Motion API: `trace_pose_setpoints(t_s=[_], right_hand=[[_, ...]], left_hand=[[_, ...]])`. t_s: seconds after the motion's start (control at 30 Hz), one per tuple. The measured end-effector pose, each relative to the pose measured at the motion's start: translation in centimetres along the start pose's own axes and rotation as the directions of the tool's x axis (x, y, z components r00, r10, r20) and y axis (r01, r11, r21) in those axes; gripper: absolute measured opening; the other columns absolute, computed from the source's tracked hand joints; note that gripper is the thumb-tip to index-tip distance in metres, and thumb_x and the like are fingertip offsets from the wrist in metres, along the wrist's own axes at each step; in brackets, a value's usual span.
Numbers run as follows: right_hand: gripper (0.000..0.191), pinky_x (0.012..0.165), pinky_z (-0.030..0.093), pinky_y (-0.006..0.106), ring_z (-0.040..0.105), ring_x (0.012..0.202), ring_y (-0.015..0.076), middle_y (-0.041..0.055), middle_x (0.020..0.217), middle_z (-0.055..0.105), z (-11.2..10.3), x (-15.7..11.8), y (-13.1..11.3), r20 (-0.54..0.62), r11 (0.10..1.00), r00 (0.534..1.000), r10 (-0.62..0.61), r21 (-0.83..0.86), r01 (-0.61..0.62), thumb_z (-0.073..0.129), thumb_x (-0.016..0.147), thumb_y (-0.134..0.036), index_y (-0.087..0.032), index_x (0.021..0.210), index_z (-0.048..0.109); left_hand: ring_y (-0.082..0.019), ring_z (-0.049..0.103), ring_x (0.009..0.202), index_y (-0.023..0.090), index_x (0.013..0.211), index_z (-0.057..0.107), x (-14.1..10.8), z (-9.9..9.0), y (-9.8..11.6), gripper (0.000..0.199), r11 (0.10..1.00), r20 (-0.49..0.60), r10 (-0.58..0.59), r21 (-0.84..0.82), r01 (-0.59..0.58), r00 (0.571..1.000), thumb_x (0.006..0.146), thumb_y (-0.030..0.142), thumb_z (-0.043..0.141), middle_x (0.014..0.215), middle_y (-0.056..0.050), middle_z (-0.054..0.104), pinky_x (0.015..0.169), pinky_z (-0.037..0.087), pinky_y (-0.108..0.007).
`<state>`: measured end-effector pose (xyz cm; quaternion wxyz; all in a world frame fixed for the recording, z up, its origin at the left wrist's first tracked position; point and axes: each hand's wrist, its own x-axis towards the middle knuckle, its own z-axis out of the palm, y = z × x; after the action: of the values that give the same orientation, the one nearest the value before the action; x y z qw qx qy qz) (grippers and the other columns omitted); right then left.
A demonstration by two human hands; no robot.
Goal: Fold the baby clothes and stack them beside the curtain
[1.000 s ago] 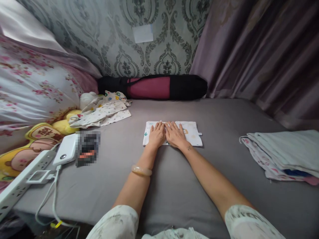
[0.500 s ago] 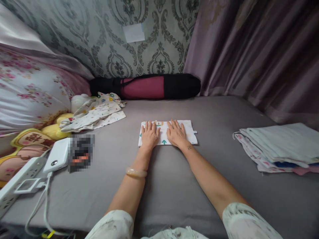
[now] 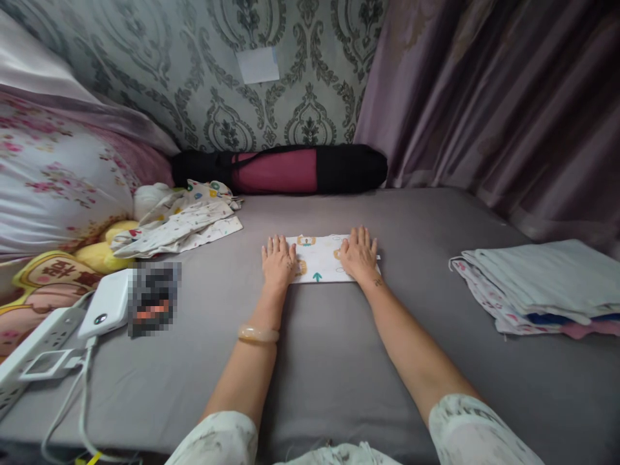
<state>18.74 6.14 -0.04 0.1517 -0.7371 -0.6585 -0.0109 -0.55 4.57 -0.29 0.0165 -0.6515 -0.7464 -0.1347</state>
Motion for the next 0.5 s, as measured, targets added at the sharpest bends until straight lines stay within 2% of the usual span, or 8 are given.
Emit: trace_pose_setpoints(t_s=[0.13, 0.33, 0.43, 0.5], right_hand=[[0.06, 0.113, 0.021, 0.049, 0.026, 0.143, 0.031, 0.0206, 0.154, 0.03, 0.5, 0.3, 0.8, 0.065, 0.999, 0.997, 0.049, 0.001, -0.049, 0.022, 0.098, -0.035, -0.001, 0.146, 0.035], [0.061, 0.113, 0.022, 0.049, 0.025, 0.142, 0.0323, 0.0216, 0.154, 0.031, 0.5, 0.5, 0.8, 0.101, 0.999, 0.994, 0.046, -0.007, -0.046, 0.026, 0.097, -0.035, 0.0, 0.145, 0.034], [0.059, 0.111, 0.023, 0.053, 0.029, 0.14, 0.0342, 0.0234, 0.151, 0.035, -0.1, 1.2, 1.2, 0.143, 1.0, 0.99, 0.016, -0.008, -0.015, 0.031, 0.095, -0.035, -0.001, 0.142, 0.04], [0.055, 0.111, 0.021, 0.056, 0.03, 0.139, 0.0341, 0.023, 0.148, 0.04, -0.8, 2.0, 1.7, 0.185, 0.998, 0.981, -0.063, -0.003, 0.065, 0.034, 0.095, -0.035, -0.003, 0.138, 0.046]], left_hand=[[-0.029, 0.029, 0.143, 0.009, 0.148, 0.036, 0.2, 0.3, -0.5, 0.064, 1.0, 0.105, -0.001, -0.003, 0.001, 0.994, 0.098, 0.044, 0.017, 0.155, -0.016, 0.031, 0.117, 0.023, -0.046], [-0.032, 0.029, 0.143, 0.01, 0.148, 0.035, 0.6, 0.0, -0.5, 0.064, 1.0, 0.172, -0.01, 0.016, 0.008, 0.985, 0.097, 0.045, 0.017, 0.156, -0.018, 0.03, 0.114, 0.024, -0.054], [-0.035, 0.039, 0.136, 0.012, 0.136, 0.049, 1.7, -0.9, -0.8, 0.058, 0.998, 0.177, 0.041, 0.043, -0.049, 0.983, 0.097, 0.047, 0.025, 0.147, -0.021, 0.044, 0.11, 0.027, -0.058], [-0.034, 0.046, 0.128, 0.013, 0.122, 0.059, 2.9, -1.7, -1.2, 0.05, 0.991, 0.182, 0.095, 0.072, -0.109, 0.979, 0.095, 0.046, 0.033, 0.135, -0.02, 0.055, 0.108, 0.029, -0.056]])
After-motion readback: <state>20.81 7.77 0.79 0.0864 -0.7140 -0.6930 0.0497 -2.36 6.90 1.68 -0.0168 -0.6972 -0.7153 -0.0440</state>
